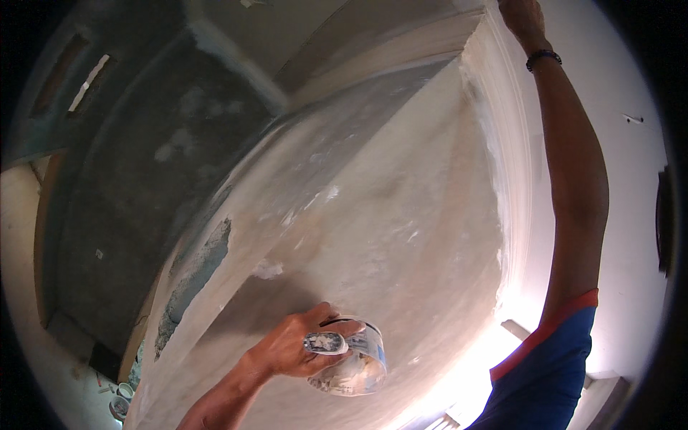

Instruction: The person applies putty to the junction of a wall and ceiling using a putty knife while holding a bucket.

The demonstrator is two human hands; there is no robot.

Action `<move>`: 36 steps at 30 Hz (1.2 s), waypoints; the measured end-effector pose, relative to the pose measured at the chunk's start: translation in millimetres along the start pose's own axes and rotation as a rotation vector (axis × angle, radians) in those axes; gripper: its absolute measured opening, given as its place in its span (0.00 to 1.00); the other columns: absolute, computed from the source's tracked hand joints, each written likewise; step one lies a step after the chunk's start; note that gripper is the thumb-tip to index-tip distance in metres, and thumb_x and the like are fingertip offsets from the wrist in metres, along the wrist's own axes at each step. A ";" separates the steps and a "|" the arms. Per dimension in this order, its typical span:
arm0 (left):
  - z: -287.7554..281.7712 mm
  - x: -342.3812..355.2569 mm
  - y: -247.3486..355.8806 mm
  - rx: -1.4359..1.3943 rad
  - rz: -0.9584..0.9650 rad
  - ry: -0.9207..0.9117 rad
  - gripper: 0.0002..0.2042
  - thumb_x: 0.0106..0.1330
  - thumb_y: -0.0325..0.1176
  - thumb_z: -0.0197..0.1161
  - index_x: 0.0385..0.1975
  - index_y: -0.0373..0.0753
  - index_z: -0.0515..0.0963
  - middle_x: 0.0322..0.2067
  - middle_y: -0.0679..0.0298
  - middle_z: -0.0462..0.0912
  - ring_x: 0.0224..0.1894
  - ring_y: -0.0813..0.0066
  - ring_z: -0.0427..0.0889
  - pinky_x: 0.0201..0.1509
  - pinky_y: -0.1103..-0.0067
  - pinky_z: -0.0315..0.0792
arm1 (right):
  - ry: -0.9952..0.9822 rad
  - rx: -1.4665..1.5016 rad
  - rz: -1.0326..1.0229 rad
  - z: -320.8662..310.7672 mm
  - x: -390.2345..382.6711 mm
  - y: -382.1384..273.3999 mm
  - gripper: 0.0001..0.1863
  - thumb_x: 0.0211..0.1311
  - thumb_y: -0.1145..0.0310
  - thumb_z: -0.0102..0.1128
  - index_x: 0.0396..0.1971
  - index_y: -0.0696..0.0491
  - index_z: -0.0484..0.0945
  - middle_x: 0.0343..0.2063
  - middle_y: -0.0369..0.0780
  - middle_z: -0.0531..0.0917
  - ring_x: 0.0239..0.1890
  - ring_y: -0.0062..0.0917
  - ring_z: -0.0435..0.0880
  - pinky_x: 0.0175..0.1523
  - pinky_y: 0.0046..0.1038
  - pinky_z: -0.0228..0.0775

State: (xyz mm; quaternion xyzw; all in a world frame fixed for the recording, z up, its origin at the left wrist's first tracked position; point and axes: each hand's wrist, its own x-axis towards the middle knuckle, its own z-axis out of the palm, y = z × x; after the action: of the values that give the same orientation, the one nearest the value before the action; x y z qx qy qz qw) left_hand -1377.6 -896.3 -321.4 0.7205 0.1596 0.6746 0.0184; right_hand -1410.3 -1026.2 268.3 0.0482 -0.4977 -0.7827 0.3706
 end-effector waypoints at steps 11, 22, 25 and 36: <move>3.8 1.2 -7.5 -0.034 0.016 0.010 0.22 0.62 0.49 0.68 0.54 0.48 0.82 0.45 0.52 0.82 0.46 0.54 0.85 0.51 0.63 0.81 | -0.111 -0.141 -0.200 13.8 -0.7 28.9 0.17 0.65 0.76 0.45 0.31 0.50 0.88 0.39 0.44 0.88 0.50 0.38 0.83 0.58 0.40 0.74; 2.6 1.8 -5.2 -0.021 0.037 0.005 0.23 0.62 0.48 0.69 0.55 0.48 0.81 0.45 0.51 0.82 0.47 0.53 0.83 0.52 0.62 0.80 | -0.182 -0.081 0.046 46.5 -13.8 4.2 0.12 0.67 0.73 0.52 0.39 0.52 0.86 0.49 0.45 0.83 0.54 0.41 0.80 0.59 0.39 0.75; 2.9 4.0 -7.1 -0.033 0.025 -0.010 0.23 0.62 0.48 0.68 0.55 0.48 0.81 0.46 0.51 0.81 0.47 0.53 0.83 0.52 0.62 0.79 | -0.019 0.073 -0.044 36.6 -12.3 10.0 0.12 0.65 0.78 0.52 0.44 0.55 0.80 0.50 0.46 0.82 0.53 0.42 0.81 0.60 0.39 0.76; 1.0 2.2 -1.9 -0.013 0.013 -0.013 0.22 0.63 0.48 0.68 0.55 0.47 0.81 0.45 0.53 0.81 0.47 0.54 0.83 0.51 0.64 0.81 | 0.034 0.004 0.030 32.2 -78.8 34.8 0.20 0.66 0.68 0.55 0.58 0.43 0.74 0.44 0.41 0.80 0.46 0.43 0.82 0.51 0.42 0.77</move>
State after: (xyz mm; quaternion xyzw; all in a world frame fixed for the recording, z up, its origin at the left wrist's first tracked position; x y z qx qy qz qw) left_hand -1377.0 -893.8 -319.8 0.7257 0.1505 0.6711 0.0196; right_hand -1349.3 -960.8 289.6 0.0548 -0.4933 -0.7753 0.3906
